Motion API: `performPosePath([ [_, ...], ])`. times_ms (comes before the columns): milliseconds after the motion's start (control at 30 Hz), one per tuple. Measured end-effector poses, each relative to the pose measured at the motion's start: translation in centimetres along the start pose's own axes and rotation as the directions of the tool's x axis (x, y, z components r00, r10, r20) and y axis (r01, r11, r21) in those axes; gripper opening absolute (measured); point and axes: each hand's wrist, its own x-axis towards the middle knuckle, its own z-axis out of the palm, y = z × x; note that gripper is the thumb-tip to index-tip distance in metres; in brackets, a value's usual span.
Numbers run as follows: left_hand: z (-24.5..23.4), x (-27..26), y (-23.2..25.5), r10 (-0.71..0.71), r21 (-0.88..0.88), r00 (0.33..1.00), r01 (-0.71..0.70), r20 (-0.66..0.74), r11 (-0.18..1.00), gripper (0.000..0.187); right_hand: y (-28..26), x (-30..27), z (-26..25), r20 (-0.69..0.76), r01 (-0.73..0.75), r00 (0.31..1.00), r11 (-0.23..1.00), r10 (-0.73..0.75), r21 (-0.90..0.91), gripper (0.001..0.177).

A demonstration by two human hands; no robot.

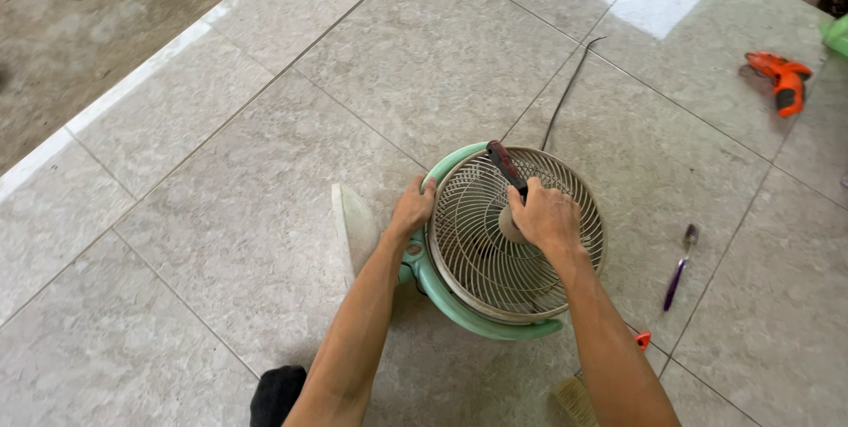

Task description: The person disassembles a light green pedestal fan using a screwdriver and a brush. They remove the front grille, unscrew the rear housing, and detach the fan head from the stand.

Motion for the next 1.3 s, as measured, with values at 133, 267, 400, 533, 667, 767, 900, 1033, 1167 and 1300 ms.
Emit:
performPosePath([
  [133, 0.7, 2.7, 0.9, -0.001, 0.091, 0.999, -0.004, 0.053, 0.996, 0.061, 1.3, -0.4, 0.3, -0.002, -0.061, 0.998, 0.995, 0.062, 0.084, 0.05],
  [267, 1.3, 5.0, 3.0, 0.038, 0.137, 0.987, -0.06, 0.156, 0.989, 0.059, 2.0, -1.3, 0.6, -0.012, -0.148, 0.988, 0.977, 0.152, 0.156, 0.05],
  [400, 1.4, 5.8, 6.1, 0.076, 0.21, 0.969, -0.127, 0.235, 0.969, 0.055, 2.5, -2.1, 0.6, 0.052, -0.247, 0.969, 0.941, 0.242, 0.231, 0.05],
  [533, 2.0, 2.0, 9.4, 0.356, 0.346, 0.917, -0.399, 0.182, 0.849, 0.051, 2.3, -2.6, 0.7, -0.001, -0.252, 0.966, 0.947, 0.257, 0.198, 0.05],
  [667, 1.4, -1.8, 11.1, 0.58, 0.516, 0.794, -0.578, 0.179, 0.632, 0.053, 1.8, -2.5, 0.5, 0.023, -0.261, 0.965, 0.954, 0.26, 0.149, 0.048],
  [767, 0.8, -2.2, 11.4, 0.587, 0.49, 0.792, -0.583, 0.166, 0.648, 0.055, 1.8, -2.5, -0.5, 0.115, -0.325, 0.943, 0.939, 0.313, 0.107, 0.047],
  [900, 0.7, -1.7, 11.0, 0.575, 0.486, 0.799, -0.579, 0.178, 0.655, 0.057, 1.6, -1.8, -2.6, 0.087, -0.315, 0.947, 0.946, 0.308, 0.079, 0.043],
  [1033, 0.8, -1.2, 11.0, 0.572, 0.443, 0.802, -0.583, 0.175, 0.682, 0.059, 0.7, -0.8, -2.4, -0.243, -0.198, 0.933, 0.942, 0.266, 0.271, 0.04],
  [1167, 0.7, -1.1, 10.6, 0.573, 0.408, 0.803, -0.584, 0.164, 0.702, 0.06, 0.6, 1.9, -0.1, -0.116, -0.213, 0.966, 0.966, 0.23, 0.144, 0.039],
  [1300, 0.7, -0.9, 10.2, 0.588, 0.401, 0.792, -0.598, 0.163, 0.694, 0.06, -0.5, 2.3, 0.1, -0.183, -0.2, 0.962, 0.979, 0.202, 0.034, 0.039],
])
